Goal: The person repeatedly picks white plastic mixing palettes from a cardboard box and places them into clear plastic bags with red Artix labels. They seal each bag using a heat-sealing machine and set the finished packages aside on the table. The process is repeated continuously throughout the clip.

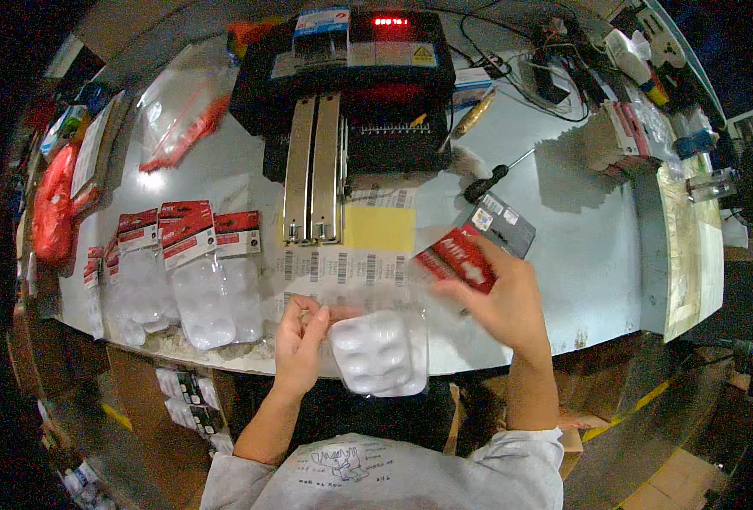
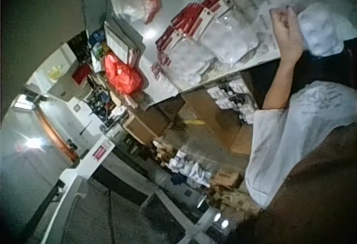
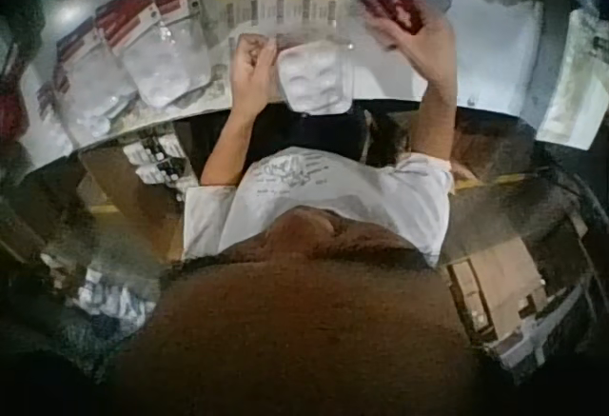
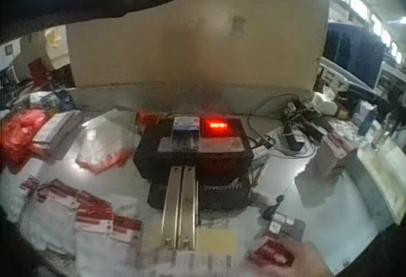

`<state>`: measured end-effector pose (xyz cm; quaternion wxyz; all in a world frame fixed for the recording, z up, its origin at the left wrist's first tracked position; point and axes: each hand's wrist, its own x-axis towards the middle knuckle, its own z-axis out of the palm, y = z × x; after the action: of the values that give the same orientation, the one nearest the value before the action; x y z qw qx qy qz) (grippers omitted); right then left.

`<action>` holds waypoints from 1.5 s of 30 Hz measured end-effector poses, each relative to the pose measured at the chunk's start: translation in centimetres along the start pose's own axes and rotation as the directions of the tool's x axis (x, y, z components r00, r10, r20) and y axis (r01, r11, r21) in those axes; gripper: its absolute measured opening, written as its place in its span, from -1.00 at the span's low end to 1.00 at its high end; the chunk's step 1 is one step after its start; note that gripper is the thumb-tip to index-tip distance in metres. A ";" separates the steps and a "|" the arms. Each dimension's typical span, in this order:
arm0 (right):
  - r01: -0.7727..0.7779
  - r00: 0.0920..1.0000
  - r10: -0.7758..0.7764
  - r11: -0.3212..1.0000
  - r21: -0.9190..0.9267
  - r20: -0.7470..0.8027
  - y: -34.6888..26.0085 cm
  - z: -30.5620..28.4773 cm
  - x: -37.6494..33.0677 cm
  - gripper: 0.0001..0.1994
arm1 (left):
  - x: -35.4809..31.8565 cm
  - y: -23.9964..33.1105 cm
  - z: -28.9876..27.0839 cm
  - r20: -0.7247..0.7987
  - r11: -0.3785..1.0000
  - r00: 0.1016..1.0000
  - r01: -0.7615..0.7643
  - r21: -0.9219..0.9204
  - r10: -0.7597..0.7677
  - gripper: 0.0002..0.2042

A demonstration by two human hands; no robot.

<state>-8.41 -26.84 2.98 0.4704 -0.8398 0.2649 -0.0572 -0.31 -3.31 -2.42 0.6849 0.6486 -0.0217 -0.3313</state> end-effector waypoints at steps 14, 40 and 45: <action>0.176 0.943 -0.153 0.983 -0.054 0.295 -5.9 3.7 0.2 -0.45 | -2.2 2.3 -1.6 0.008 0.951 0.976 -0.214 0.224 0.217 -0.85; -0.314 0.814 0.168 0.933 0.177 0.556 -1.7 6.0 -0.2 -0.77 | -1.0 1.8 -2.5 -0.285 0.936 0.910 -0.226 0.271 0.302 -0.80; -0.374 0.859 0.125 0.817 0.439 0.497 -0.2 7.5 -1.2 -0.81 | -0.5 0.6 -2.6 -0.322 0.945 0.901 -0.221 0.240 0.293 -0.77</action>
<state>-6.78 -20.50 -0.79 0.7310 -0.6270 0.2350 0.1313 0.78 -0.79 -2.08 0.6475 0.7536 -0.0170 -0.1121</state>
